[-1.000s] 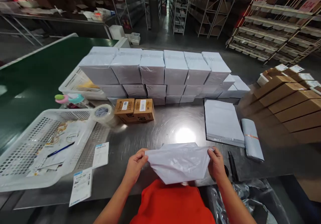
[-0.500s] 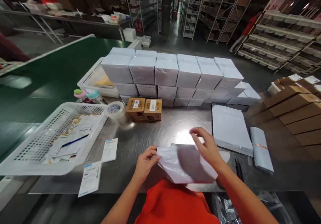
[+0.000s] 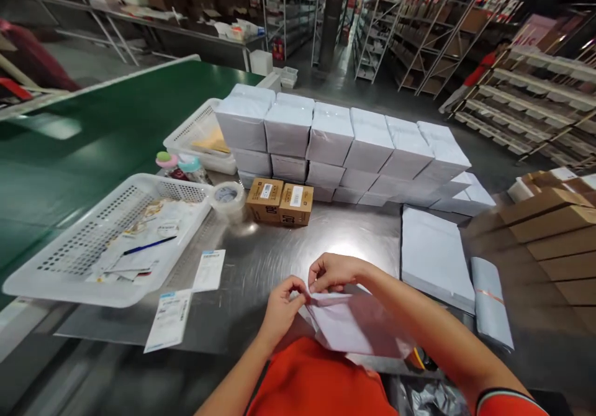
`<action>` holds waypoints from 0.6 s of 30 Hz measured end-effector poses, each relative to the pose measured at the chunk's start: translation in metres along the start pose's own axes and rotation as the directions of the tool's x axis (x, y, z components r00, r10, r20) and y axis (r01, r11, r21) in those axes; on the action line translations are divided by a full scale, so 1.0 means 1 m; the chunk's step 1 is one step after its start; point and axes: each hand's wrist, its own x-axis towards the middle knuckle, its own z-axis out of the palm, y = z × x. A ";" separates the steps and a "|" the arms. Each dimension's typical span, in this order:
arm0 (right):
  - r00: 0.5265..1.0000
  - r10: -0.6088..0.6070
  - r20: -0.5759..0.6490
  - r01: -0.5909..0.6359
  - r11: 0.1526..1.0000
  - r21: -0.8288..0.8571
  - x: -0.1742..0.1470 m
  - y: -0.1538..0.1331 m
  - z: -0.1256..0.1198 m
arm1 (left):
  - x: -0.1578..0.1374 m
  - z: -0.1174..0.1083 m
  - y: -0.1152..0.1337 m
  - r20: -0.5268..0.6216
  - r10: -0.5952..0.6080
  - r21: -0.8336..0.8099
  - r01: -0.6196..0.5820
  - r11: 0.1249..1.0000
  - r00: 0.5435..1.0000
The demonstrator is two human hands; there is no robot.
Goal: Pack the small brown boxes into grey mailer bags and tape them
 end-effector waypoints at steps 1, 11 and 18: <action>1.000 0.009 0.005 -0.009 1.000 0.007 0.000 0.000 0.002 | -0.001 0.000 0.001 0.006 0.008 0.013 -0.008 1.000 1.000; 0.947 -0.155 -0.283 0.050 0.937 -0.347 0.001 -0.004 0.024 | -0.002 0.000 0.000 -0.004 0.033 0.072 -0.033 0.997 0.999; 0.914 -0.202 -0.352 0.082 0.942 -0.327 -0.011 -0.014 0.015 | -0.003 -0.001 -0.003 -0.056 0.004 0.070 0.000 0.998 0.998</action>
